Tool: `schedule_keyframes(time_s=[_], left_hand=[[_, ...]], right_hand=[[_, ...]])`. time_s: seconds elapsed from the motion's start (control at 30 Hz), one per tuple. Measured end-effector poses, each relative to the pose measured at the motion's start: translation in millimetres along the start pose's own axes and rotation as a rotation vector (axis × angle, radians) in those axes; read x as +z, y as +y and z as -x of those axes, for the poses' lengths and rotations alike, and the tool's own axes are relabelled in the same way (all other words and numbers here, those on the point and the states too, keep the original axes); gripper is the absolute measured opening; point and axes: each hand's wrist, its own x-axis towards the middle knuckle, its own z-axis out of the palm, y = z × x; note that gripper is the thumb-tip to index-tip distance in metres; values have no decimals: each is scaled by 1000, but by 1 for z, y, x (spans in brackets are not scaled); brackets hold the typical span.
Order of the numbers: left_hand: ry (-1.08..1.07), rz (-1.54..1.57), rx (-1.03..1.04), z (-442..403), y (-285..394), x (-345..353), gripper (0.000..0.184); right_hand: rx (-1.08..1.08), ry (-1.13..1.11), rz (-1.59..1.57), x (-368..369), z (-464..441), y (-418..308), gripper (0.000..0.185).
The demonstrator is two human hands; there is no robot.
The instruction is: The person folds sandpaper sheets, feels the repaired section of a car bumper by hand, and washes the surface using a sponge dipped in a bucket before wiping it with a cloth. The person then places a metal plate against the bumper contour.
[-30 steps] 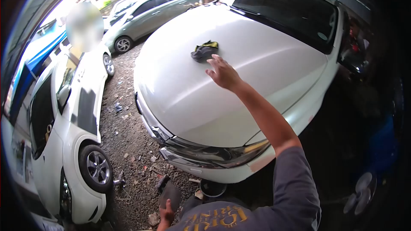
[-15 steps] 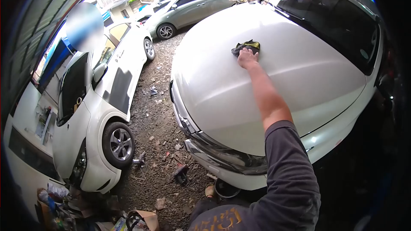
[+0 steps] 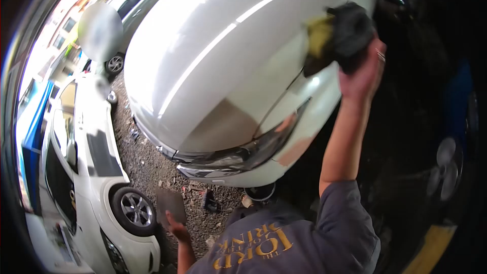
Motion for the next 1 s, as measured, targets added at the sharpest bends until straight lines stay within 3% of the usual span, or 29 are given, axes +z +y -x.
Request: schedule_keyframes(time_s=[0.03, 0.07, 0.1, 0.17, 0.23, 0.27, 0.3, 0.33, 0.37, 0.4, 0.43, 0.53, 0.7, 0.8, 0.87, 0.93, 1.0], left_hand=[[1, -3, 225, -33, 1, 13, 44], [47, -117, 463, -69, 22, 30, 45], [31, -11, 518, -101, 54, 53, 45], [12, 131, 667, -160, 116, 99, 45], [-16, 175, 840, -199, 196, 147, 49], [-66, 216, 896, -207, 242, 171, 53], [-128, 373, 888, -205, 300, 193, 51], [-190, 531, 879, -202, 357, 215, 50], [-473, 738, 771, -196, 392, 228, 49], [-721, 926, 601, -190, 427, 242, 48], [-1041, 1015, 570, -203, 445, 260, 47], [-922, 993, 534, -168, 497, 304, 51], [-1045, 935, 786, -130, 513, 343, 57], [-1009, 926, 871, -126, 508, 365, 61], [-1156, 941, 891, -141, 512, 375, 61], [-1154, 885, 921, -139, 511, 377, 62], [-1063, 858, 979, -129, 511, 375, 62]], right_hand=[[-10, 114, 91, -25, 21, -34, 60], [20, 148, -98, -56, 42, -60, 68], [45, 406, -117, -73, 68, -85, 71], [71, 618, 46, -103, 128, -112, 67], [201, 686, 65, -134, 199, -117, 58], [274, 499, -71, -161, 246, -109, 50], [375, 726, -178, -177, 294, -98, 48], [498, 864, -7, -187, 340, -83, 45], [951, 1187, 381, -190, 392, -83, 41], [937, 1219, 252, -194, 437, -62, 36], [813, 1334, 116, -174, 467, -47, 37], [709, 1424, 93, -156, 557, 4, 41], [551, 1413, 18, -127, 568, 60, 47], [276, 1203, 265, -128, 548, 96, 55], [561, 1182, 363, -118, 526, 94, 60], [545, 1065, 482, -102, 502, 122, 63], [608, 764, 839, -91, 491, 155, 68]])
